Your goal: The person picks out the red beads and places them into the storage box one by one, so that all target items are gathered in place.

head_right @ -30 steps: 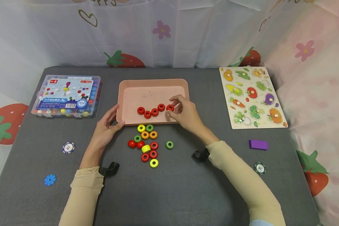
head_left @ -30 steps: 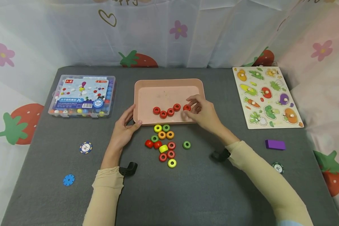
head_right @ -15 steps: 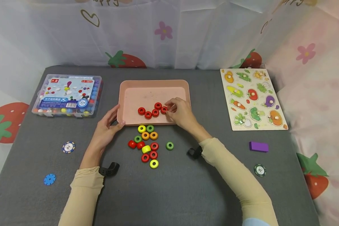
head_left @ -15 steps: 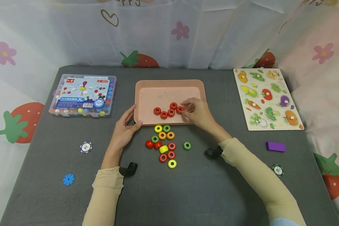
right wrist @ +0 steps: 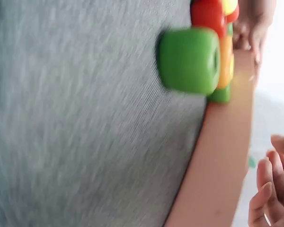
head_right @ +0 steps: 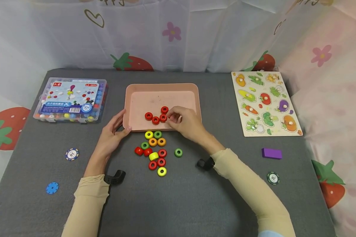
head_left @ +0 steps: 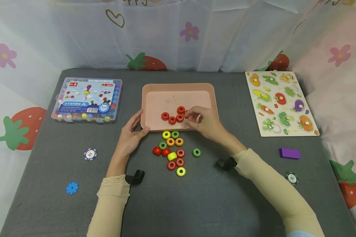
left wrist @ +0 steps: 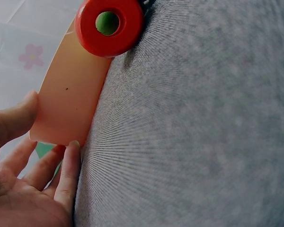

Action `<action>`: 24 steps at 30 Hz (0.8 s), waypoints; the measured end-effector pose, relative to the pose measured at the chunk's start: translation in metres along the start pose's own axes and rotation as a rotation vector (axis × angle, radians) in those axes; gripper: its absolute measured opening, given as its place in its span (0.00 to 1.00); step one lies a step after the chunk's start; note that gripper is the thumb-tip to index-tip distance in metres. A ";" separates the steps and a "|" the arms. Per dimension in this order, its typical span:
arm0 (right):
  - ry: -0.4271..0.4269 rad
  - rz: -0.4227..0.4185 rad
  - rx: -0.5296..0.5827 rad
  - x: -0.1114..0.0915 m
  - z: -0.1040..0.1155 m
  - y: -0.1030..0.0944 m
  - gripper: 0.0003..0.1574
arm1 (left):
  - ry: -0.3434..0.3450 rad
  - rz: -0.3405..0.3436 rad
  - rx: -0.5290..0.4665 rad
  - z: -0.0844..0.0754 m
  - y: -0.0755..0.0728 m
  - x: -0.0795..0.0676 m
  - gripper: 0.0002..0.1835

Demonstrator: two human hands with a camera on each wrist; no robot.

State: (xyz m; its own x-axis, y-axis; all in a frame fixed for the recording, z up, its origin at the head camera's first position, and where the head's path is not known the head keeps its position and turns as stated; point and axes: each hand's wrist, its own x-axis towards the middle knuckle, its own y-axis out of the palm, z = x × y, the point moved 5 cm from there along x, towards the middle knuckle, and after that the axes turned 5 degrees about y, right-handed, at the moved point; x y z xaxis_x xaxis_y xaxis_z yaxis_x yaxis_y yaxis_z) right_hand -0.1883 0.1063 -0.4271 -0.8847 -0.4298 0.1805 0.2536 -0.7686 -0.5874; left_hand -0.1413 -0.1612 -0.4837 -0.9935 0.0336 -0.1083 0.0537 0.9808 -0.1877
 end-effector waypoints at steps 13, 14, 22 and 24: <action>0.012 0.345 -0.077 -0.034 0.024 0.029 0.12 | 0.024 -0.002 -0.001 -0.002 0.000 -0.001 0.38; 0.026 0.371 -0.095 -0.037 0.022 0.030 0.13 | 0.024 -0.001 -0.002 -0.002 0.000 -0.001 0.38; 0.062 0.522 -0.209 -0.051 0.008 0.043 0.17 | 0.007 0.008 0.007 0.000 0.000 -0.001 0.38; 0.046 0.507 -0.206 -0.051 0.007 0.043 0.15 | 0.005 0.009 0.012 0.000 0.000 -0.001 0.38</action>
State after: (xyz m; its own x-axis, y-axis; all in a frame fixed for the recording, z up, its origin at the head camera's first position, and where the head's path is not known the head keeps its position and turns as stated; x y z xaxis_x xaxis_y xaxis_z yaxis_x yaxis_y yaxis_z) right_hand -0.1292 0.0918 -0.4559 -0.6888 -0.6974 -0.1979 0.5750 -0.3592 -0.7351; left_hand -0.1407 -0.1612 -0.4837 -0.9935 0.0433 -0.1053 0.0636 0.9780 -0.1987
